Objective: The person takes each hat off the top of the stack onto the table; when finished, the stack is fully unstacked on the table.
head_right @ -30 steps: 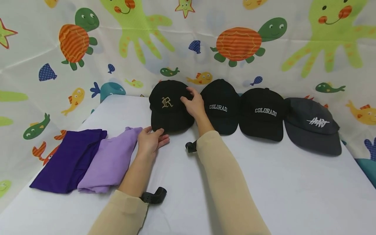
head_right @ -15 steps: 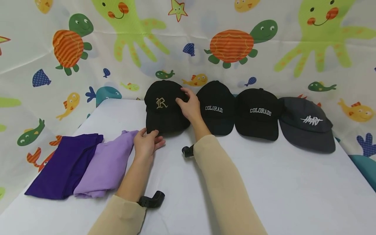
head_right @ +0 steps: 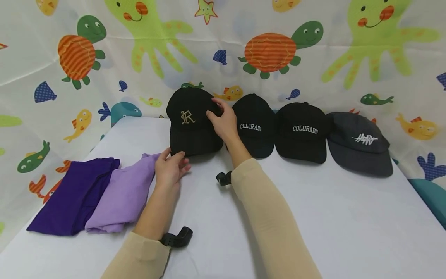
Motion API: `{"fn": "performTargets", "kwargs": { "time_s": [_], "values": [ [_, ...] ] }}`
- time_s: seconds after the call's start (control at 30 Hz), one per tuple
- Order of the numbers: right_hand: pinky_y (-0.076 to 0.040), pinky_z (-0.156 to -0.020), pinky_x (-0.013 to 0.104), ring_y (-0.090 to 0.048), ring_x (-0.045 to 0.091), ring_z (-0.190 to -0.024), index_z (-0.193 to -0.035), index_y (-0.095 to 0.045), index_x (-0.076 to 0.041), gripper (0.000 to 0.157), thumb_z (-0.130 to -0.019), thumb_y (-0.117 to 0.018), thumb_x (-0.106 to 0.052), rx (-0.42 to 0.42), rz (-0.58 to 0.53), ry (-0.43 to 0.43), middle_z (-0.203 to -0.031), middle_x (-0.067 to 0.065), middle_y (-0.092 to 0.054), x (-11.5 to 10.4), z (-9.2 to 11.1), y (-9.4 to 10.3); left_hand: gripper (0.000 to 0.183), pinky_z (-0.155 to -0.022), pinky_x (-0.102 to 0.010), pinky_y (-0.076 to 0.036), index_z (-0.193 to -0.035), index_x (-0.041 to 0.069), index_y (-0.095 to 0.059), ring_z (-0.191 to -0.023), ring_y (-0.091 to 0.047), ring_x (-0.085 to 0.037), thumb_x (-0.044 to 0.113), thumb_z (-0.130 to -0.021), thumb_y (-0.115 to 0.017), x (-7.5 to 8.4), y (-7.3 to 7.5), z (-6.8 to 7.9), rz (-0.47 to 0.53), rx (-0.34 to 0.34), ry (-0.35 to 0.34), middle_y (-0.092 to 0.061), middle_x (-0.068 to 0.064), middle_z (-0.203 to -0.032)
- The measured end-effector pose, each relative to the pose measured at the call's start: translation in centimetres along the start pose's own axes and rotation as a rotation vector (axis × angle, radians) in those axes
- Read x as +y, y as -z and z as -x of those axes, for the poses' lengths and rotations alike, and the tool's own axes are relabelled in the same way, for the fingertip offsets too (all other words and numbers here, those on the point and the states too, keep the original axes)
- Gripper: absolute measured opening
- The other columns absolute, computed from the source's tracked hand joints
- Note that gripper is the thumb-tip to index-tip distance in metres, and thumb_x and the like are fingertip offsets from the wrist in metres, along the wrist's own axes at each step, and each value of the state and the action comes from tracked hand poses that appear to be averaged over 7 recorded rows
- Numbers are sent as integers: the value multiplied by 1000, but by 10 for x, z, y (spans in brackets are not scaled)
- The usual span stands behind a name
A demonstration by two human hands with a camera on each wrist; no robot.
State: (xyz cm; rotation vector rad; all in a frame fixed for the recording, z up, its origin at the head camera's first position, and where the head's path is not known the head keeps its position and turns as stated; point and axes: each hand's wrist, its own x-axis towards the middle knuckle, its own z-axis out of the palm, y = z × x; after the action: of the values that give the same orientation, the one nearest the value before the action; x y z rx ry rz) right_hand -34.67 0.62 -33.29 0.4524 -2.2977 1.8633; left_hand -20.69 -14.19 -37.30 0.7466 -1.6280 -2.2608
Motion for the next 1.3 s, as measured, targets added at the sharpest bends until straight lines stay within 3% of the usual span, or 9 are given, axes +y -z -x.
{"fn": "performTargets", "kwargs": {
  "time_s": [0.3,0.73,1.07,1.3],
  "values": [
    [-39,-121,45,-47,25,-143,-147,-57,-18,49,-99,-69,-21,13,19,70,-154,6,-51,-9,7,20,80,-59,-24,-61,-163,12,-25,-64,-65,-8,5,-96,-69,9,-5,14,24,-54,-30,-51,-8,-114],
    [-46,-114,45,-49,25,-141,-147,-57,-16,50,-99,-69,-19,22,40,115,-152,7,-53,-15,19,49,86,-64,-25,-63,-162,13,-25,-64,-68,-10,9,-93,-76,8,-11,22,-64,-177,45,-58,-2,-90],
    [-47,-114,46,-49,25,-143,-147,-57,-16,50,-99,-70,-20,46,72,106,-153,8,-52,-13,36,73,84,-64,-24,-63,-161,11,-25,-66,-73,-12,11,-94,-76,7,-12,31,-143,-283,27,-65,-4,-92],
    [-49,-112,47,-52,24,-139,-148,-56,-15,51,-99,-70,-20,29,89,144,-152,7,-53,-12,46,93,78,-63,-25,-63,-157,9,-31,-66,-74,-12,10,-94,-76,1,-18,36,-176,-332,24,-71,-14,-109]
  ]
}}
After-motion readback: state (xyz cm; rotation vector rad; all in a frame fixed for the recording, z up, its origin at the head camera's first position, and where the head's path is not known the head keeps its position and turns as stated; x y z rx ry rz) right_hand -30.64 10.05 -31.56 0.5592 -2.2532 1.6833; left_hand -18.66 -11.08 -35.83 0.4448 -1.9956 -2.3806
